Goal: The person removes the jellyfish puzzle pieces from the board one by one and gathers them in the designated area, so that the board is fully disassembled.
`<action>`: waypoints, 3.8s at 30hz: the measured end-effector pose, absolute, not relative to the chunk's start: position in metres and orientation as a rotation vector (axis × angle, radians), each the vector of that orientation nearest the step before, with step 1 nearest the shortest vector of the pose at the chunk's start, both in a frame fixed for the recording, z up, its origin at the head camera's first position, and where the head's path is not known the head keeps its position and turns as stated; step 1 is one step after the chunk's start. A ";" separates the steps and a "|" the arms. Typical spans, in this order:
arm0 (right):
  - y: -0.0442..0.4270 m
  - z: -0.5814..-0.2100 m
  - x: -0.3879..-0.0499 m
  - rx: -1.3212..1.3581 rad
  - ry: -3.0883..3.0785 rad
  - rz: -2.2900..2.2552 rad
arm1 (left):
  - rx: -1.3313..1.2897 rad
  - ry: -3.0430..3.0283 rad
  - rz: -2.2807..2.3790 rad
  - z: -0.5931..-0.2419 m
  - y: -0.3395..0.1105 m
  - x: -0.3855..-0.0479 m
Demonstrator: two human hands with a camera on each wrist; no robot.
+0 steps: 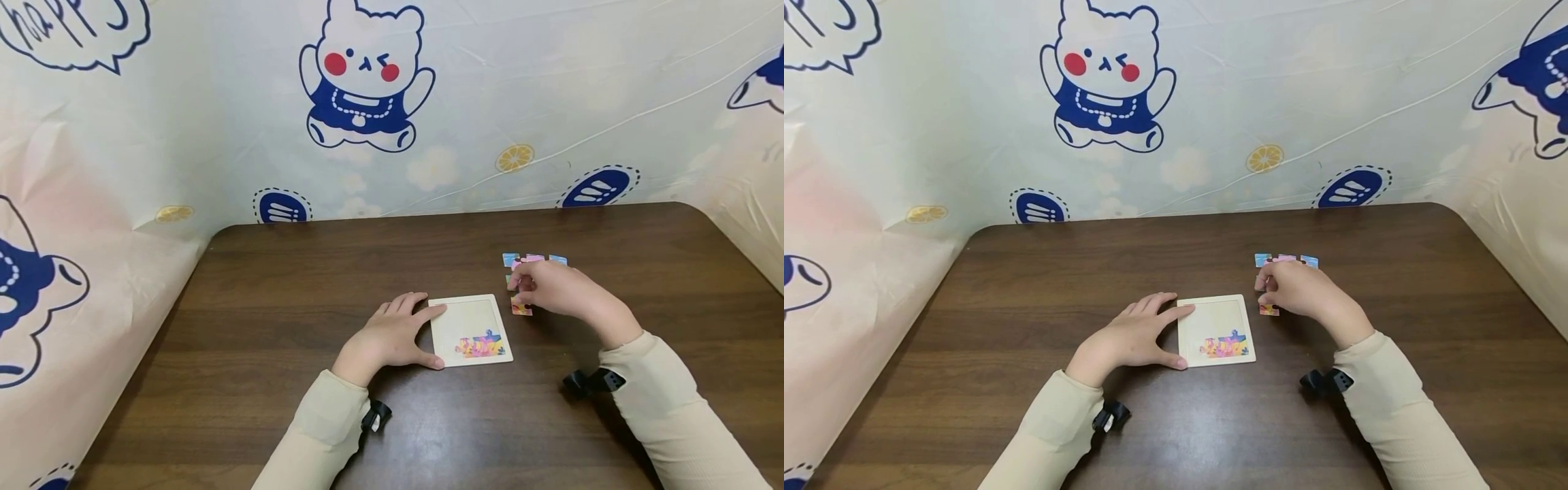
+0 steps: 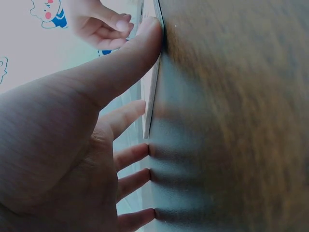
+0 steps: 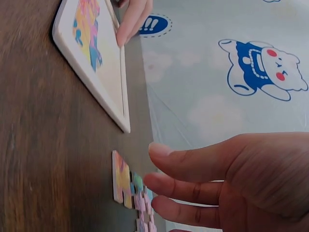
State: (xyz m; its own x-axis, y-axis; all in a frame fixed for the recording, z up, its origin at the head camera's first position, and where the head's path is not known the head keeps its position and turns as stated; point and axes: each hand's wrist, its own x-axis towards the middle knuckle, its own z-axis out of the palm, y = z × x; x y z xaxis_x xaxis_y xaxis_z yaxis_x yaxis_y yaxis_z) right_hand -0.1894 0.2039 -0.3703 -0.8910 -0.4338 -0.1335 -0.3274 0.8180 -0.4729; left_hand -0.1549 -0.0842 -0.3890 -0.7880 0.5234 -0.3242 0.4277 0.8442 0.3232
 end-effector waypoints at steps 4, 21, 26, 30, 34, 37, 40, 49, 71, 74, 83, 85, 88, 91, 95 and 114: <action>0.199 -0.368 -0.186 -0.623 2.754 -0.680 | 0.707 2.614 0.329 -0.387 -0.084 -0.154; 0.178 -0.369 -0.177 -0.752 2.619 -0.792 | 0.694 2.611 0.331 -0.388 -0.084 -0.155; 0.170 -0.370 -0.174 -0.814 2.542 -0.824 | 0.686 2.607 0.330 -0.387 -0.083 -0.155; 0.165 -0.371 -0.170 -0.829 2.469 -0.852 | 0.684 2.605 0.325 -0.387 -0.083 -0.154; 0.160 -0.372 -0.167 -0.838 2.438 -0.834 | 0.699 2.611 0.320 -0.387 -0.083 -0.155; 0.157 -0.374 -0.165 -0.861 2.426 -0.809 | 0.709 2.616 0.325 -0.387 -0.084 -0.155; 0.154 -0.376 -0.163 -0.888 2.412 -0.799 | 0.710 2.615 0.328 -0.386 -0.084 -0.155; 0.148 -0.385 -0.161 -0.998 2.408 -0.791 | 0.707 2.609 0.327 -0.386 -0.085 -0.154; 0.146 -0.387 -0.158 -1.014 2.473 -0.721 | 0.726 2.624 0.341 -0.387 -0.085 -0.154; 0.145 -0.386 -0.157 -0.989 2.472 -0.711 | 0.727 2.624 0.338 -0.387 -0.085 -0.154; 0.142 -0.384 -0.154 -0.955 2.509 -0.667 | 0.712 2.620 0.328 -0.387 -0.084 -0.154; 0.142 -0.383 -0.153 -0.949 2.518 -0.652 | 0.711 2.619 0.328 -0.387 -0.084 -0.154; 0.141 -0.381 -0.153 -0.944 2.528 -0.637 | 0.718 2.618 0.330 -0.387 -0.084 -0.154; 0.141 -0.381 -0.153 -0.941 2.533 -0.629 | 0.724 2.618 0.335 -0.386 -0.084 -0.154; 0.141 -0.382 -0.153 -0.943 2.538 -0.623 | 0.725 2.620 0.323 -0.387 -0.084 -0.154; 0.151 -0.368 -0.157 -0.856 2.466 -0.738 | 0.718 2.620 0.297 -0.386 -0.084 -0.155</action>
State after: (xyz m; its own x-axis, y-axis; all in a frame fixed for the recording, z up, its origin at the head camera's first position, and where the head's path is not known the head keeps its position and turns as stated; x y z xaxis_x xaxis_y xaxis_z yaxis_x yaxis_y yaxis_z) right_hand -0.1574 0.1511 -0.3679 -0.7193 -0.6608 -0.2143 -0.4347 0.6687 -0.6032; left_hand -0.1548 -0.0841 -0.3858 -0.7853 0.5260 -0.3265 0.4395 0.8451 0.3044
